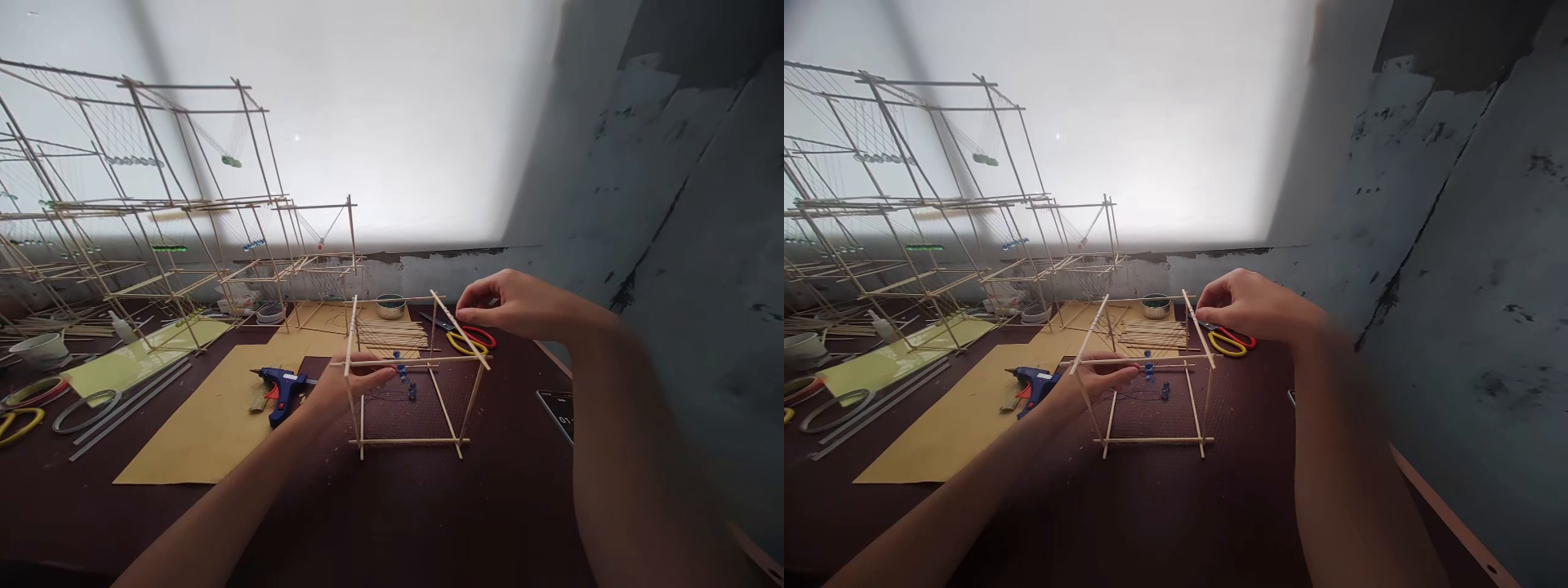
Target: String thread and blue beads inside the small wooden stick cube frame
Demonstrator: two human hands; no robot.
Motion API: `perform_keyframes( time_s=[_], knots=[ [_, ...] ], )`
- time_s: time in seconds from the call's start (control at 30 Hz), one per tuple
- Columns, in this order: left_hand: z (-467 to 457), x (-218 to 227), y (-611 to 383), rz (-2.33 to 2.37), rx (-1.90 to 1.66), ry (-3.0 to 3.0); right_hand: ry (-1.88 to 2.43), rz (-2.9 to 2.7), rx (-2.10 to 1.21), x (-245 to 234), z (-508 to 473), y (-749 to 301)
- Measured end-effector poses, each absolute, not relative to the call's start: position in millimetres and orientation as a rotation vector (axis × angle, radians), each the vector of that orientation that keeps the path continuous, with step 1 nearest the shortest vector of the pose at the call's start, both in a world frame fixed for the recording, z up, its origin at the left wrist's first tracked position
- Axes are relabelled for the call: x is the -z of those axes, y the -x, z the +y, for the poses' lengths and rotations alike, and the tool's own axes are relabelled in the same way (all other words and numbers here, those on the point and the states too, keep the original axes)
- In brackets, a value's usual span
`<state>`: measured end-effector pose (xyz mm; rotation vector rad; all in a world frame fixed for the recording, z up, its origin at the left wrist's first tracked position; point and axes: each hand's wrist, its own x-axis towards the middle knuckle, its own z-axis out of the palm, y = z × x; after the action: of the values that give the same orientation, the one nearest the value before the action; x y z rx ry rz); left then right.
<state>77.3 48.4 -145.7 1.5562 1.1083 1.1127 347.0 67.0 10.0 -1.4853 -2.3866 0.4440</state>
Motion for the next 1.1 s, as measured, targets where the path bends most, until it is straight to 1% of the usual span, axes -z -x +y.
perform_keyframes(
  time_s=[0.43,0.57,0.73,0.97,1.1],
  knots=[
    [41.9,142.7,-68.3,1.100,-1.109,-1.468,1.565,-2.436,-0.529,-8.7,69.3,-349.9],
    [40.2,134.1,-56.2,1.139,-1.147,-1.366,1.588,-2.440,-0.543,-10.2,68.6,-348.6],
    [38.0,119.7,-38.8,1.150,-1.288,-1.204,1.640,-2.417,-0.545,-13.1,64.0,-345.0],
    [25.2,99.4,-33.4,1.232,-1.395,-1.198,1.667,-2.385,-0.561,-13.0,63.1,-347.3],
    [25.7,93.6,-37.9,1.224,-1.365,-1.203,1.677,-2.389,-0.564,-12.8,64.9,-348.5]
  ],
)
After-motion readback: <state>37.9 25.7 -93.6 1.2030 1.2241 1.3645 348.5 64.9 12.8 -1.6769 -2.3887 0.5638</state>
